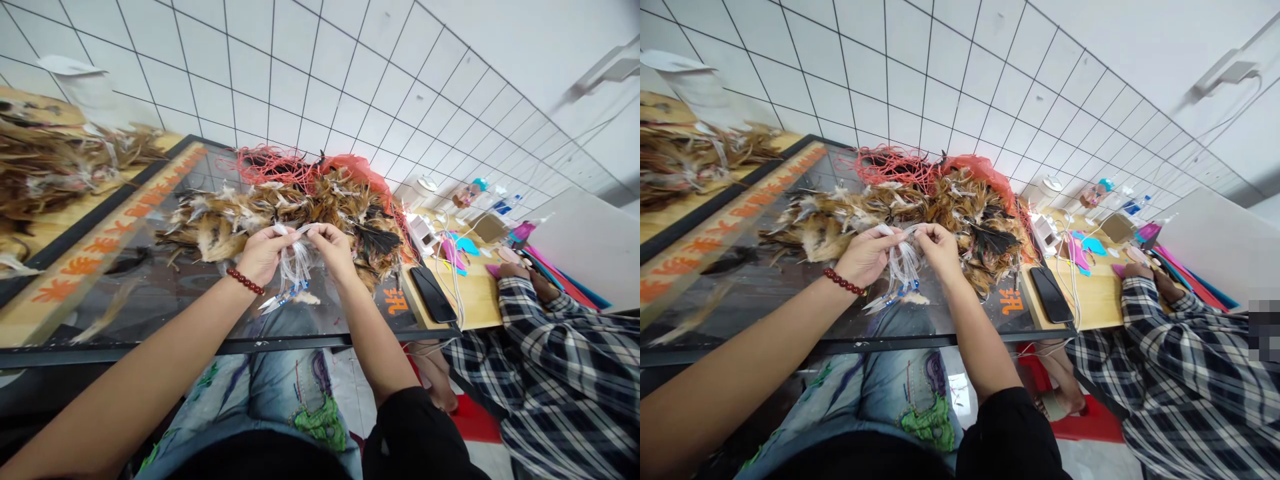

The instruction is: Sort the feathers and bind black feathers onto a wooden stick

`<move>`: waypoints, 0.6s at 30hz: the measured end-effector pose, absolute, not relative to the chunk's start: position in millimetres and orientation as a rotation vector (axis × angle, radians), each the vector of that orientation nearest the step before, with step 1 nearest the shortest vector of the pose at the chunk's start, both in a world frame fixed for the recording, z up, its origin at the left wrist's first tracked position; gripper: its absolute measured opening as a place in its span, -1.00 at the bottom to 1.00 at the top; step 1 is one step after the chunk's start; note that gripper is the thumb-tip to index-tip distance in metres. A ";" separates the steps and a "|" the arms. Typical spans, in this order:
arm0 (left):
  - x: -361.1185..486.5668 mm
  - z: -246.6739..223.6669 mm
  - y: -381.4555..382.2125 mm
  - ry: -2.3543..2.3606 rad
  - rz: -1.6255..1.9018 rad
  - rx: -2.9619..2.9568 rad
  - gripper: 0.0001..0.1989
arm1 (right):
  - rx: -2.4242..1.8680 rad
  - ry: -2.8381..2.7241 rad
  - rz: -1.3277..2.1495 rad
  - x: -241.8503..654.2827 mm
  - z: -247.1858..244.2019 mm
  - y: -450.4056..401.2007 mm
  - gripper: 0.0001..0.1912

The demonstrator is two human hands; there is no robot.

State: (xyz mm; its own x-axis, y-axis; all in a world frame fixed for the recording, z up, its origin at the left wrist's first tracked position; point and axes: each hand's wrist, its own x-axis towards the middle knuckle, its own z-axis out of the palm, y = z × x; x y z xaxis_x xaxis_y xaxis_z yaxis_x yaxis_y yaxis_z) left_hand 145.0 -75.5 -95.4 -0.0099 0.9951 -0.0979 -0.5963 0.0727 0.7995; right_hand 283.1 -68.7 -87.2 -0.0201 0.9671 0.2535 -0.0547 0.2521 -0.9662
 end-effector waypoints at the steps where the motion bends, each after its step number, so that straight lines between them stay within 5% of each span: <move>1: 144.9 -95.1 -75.7 0.796 1.405 0.652 -0.64 | -0.983 -1.280 1.070 283.2 -86.9 -68.8 -0.69; 18: 145.7 -94.4 -77.8 0.760 1.360 0.626 -0.76 | -0.998 -1.277 1.030 283.3 -91.4 -65.4 -0.72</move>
